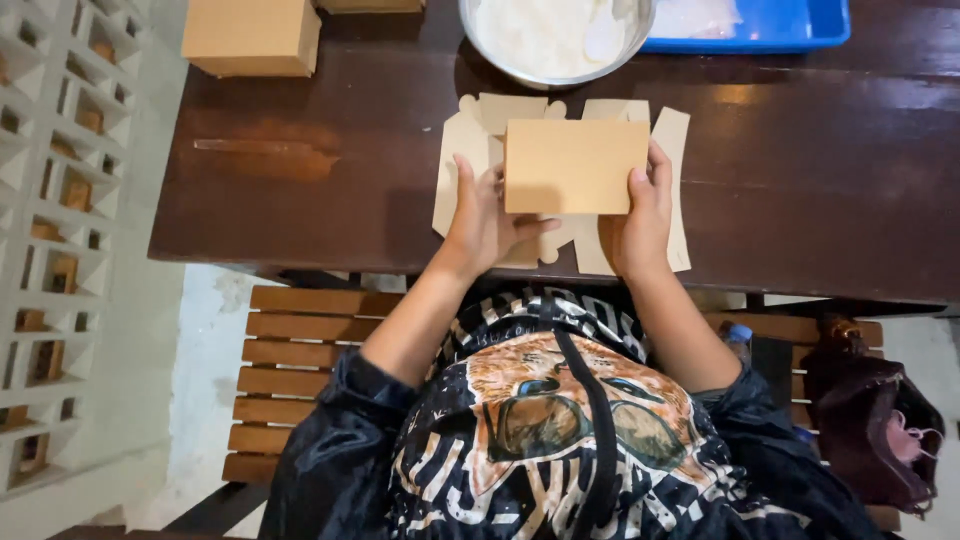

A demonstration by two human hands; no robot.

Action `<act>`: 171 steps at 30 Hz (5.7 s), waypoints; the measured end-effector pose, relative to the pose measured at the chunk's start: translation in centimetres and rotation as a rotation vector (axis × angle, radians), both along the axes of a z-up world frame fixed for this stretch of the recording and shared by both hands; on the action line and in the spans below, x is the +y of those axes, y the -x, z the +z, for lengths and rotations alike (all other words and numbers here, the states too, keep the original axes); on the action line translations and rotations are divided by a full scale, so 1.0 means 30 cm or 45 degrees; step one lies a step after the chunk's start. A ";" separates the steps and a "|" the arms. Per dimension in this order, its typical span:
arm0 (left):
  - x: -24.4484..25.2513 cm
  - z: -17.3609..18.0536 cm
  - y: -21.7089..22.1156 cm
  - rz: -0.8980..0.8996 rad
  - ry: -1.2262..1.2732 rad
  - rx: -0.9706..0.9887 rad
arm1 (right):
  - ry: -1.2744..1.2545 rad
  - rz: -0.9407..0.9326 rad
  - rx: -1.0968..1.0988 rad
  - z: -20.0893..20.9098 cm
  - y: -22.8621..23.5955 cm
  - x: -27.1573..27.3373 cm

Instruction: The person scoops a white powder from a metal bowl into small plastic bags and places them into a cardboard box. The person closes the box and sets it aside, then repeats the process with another box.

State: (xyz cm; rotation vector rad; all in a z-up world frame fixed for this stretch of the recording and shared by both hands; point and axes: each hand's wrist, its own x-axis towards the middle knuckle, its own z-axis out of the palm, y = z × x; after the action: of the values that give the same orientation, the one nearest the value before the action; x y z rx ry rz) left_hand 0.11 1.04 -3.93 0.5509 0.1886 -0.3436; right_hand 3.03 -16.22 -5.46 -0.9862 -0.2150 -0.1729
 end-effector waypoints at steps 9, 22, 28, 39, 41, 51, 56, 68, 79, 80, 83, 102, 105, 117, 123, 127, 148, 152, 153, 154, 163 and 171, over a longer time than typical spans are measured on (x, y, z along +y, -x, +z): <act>0.062 -0.040 -0.031 -0.151 -0.333 -0.243 | 0.231 0.080 -0.081 0.005 0.015 -0.047; 0.029 0.105 0.015 -0.284 -0.052 -0.004 | 0.098 0.153 -0.015 -0.024 0.017 -0.048; 0.030 0.041 -0.025 -0.289 -0.056 0.111 | 0.114 0.133 -0.065 -0.037 -0.013 -0.057; -0.004 0.158 -0.001 -0.217 -0.030 0.208 | 0.112 0.103 -0.081 -0.007 0.007 -0.034; -0.001 0.118 -0.010 -0.212 -0.003 0.174 | 0.117 0.097 -0.090 -0.010 0.011 -0.035; -0.015 -0.011 0.057 -0.002 -0.512 -0.205 | 0.061 -0.053 -0.031 -0.046 0.005 -0.056; 0.042 -0.017 0.049 0.078 -0.732 -0.224 | 0.090 -0.090 -0.023 -0.044 -0.006 -0.061; 0.490 -0.001 -0.032 0.654 -0.901 -0.110 | 0.441 0.061 0.151 0.067 0.041 -0.046; 0.594 -0.031 -0.157 0.782 -0.947 0.003 | 0.524 0.059 0.172 0.088 0.052 -0.038; 0.594 -0.025 -0.172 0.790 -0.945 0.002 | 0.525 0.065 0.167 0.094 0.055 -0.035; 0.604 -0.031 -0.223 0.831 -0.956 0.058 | 0.520 0.053 0.185 0.099 0.068 -0.030; 0.487 0.008 -0.192 0.793 -3.207 -0.726 | 0.756 0.080 0.307 0.140 0.106 0.024; 0.422 -0.004 -0.213 0.361 -3.359 -0.838 | 0.773 0.100 0.318 0.117 0.095 0.013; 0.440 -0.006 -0.321 0.243 -3.179 -0.820 | 0.828 0.143 0.248 0.134 0.099 0.017; 0.448 -0.003 -0.340 0.325 -3.186 -0.802 | 0.879 0.136 0.203 0.146 0.108 0.028; 0.451 -0.014 -0.360 0.384 -3.233 -0.771 | 0.943 0.137 0.154 0.151 0.109 0.030; 0.445 -0.040 -0.328 0.686 -2.983 -1.533 | 0.835 0.165 0.087 0.130 0.068 -0.025; 0.341 -0.029 -0.286 0.604 -2.592 -1.882 | 0.934 0.168 0.129 0.185 0.015 -0.118; 0.323 -0.068 -0.294 0.616 -2.659 -1.748 | 0.911 0.101 -0.050 0.178 -0.018 -0.157; 0.304 -0.108 -0.299 0.628 -2.720 -1.607 | 0.890 0.037 -0.231 0.171 -0.050 -0.198; 0.283 -0.092 -0.269 0.122 -2.592 -1.361 | 2.111 0.097 -0.393 0.229 -0.236 -0.206; 0.223 0.091 -0.222 -0.071 -2.645 -0.857 | 2.600 0.306 -0.146 0.259 -0.358 -0.176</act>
State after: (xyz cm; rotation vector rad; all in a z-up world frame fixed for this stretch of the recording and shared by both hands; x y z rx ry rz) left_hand 6.76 7.73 -1.21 2.6691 -0.2186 0.1463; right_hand 13.77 -21.49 2.29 -2.9507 -0.6448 0.3331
